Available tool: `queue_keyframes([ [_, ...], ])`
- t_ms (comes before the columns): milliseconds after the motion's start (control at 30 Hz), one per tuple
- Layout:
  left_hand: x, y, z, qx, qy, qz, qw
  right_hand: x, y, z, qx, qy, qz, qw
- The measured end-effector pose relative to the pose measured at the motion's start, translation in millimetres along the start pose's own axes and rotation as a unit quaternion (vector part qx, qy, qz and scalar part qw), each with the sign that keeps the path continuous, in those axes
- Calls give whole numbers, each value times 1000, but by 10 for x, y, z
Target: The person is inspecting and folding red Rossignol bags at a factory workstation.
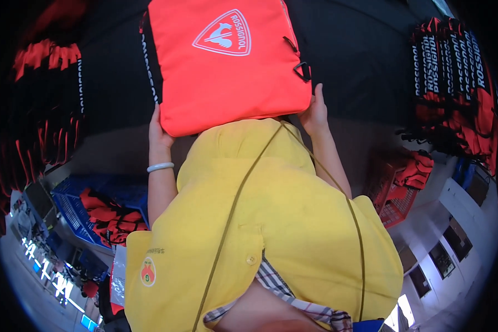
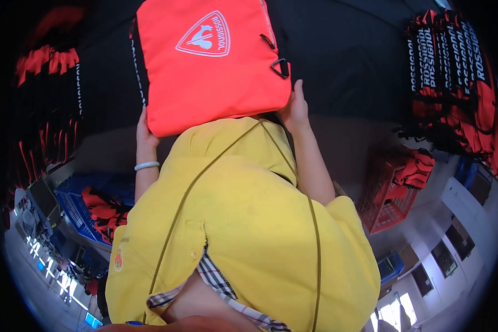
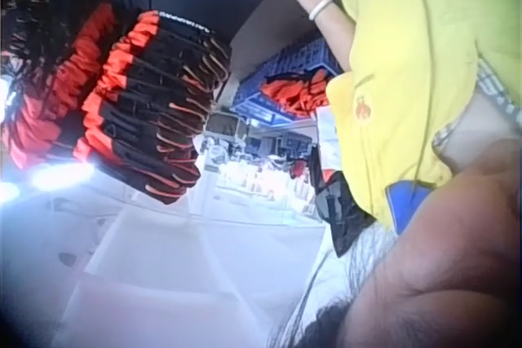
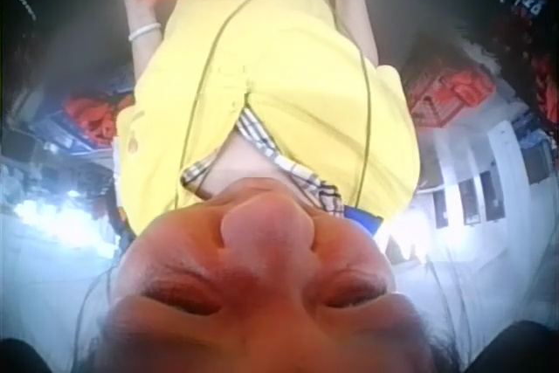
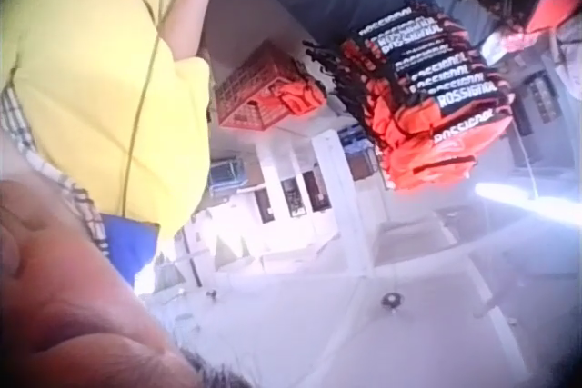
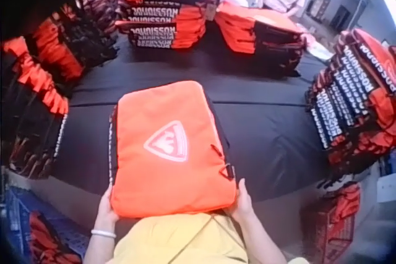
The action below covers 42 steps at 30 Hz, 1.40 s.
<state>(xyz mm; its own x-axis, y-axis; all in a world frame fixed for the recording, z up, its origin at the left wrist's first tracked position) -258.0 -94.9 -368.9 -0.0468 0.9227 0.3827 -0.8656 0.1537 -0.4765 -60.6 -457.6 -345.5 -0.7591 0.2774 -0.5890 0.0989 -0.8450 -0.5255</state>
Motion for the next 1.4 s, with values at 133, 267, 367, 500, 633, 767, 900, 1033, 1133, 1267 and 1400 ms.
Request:
queue_keyframes([
  [133, -62, 54, -55, 12, 13, -39, 999, -4, 36, 54, 89, -48, 139, 985],
  [267, -14, 78, -42, 11, 19, -124, 992, -191, 311, 115, 195, -10, 340, 920],
  [367, 32, 43, -46, 7, 48, -141, 989, -630, 178, 163, 262, 264, 382, 846],
  [500, 42, 105, -82, 44, 40, -168, 984, -839, -419, 110, 230, 326, 571, 718],
  [633, 85, 98, -8, 68, 34, -195, 978, -627, -130, -160, 188, 294, 589, 729],
  [767, 103, 97, 72, 75, 40, -124, 989, -427, 308, -226, 117, 148, 302, 935],
  [900, 141, 162, 116, 106, 2, -69, 992, -429, 329, -128, 89, 121, 273, 950],
  [1033, 189, 219, 180, 106, 18, -49, 993, -379, 286, -88, 34, 77, 126, 988],
  [1133, 195, 182, 263, 37, 67, -41, 996, -367, 243, -83, -2, 52, 34, 998],
  [1267, 233, 134, 401, 17, 89, -95, 991, -391, 263, -125, -13, 35, 6, 999],
  [1400, 301, 170, 498, 76, 38, -206, 975, -372, 336, -191, 7, -4, -25, 1000],
])
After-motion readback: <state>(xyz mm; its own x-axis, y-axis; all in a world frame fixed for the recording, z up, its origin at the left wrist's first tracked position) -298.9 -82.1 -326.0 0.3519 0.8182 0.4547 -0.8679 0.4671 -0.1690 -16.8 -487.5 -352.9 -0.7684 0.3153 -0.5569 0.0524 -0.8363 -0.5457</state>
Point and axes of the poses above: each hand's wrist, its own z-axis away from the middle knuckle, its own y-axis out of the back of the hand, x = y × z, the point moved 6 cm from there along -z, towards the middle knuckle, and after that the axes turned 11 degrees about z, right-handed, at the moved point
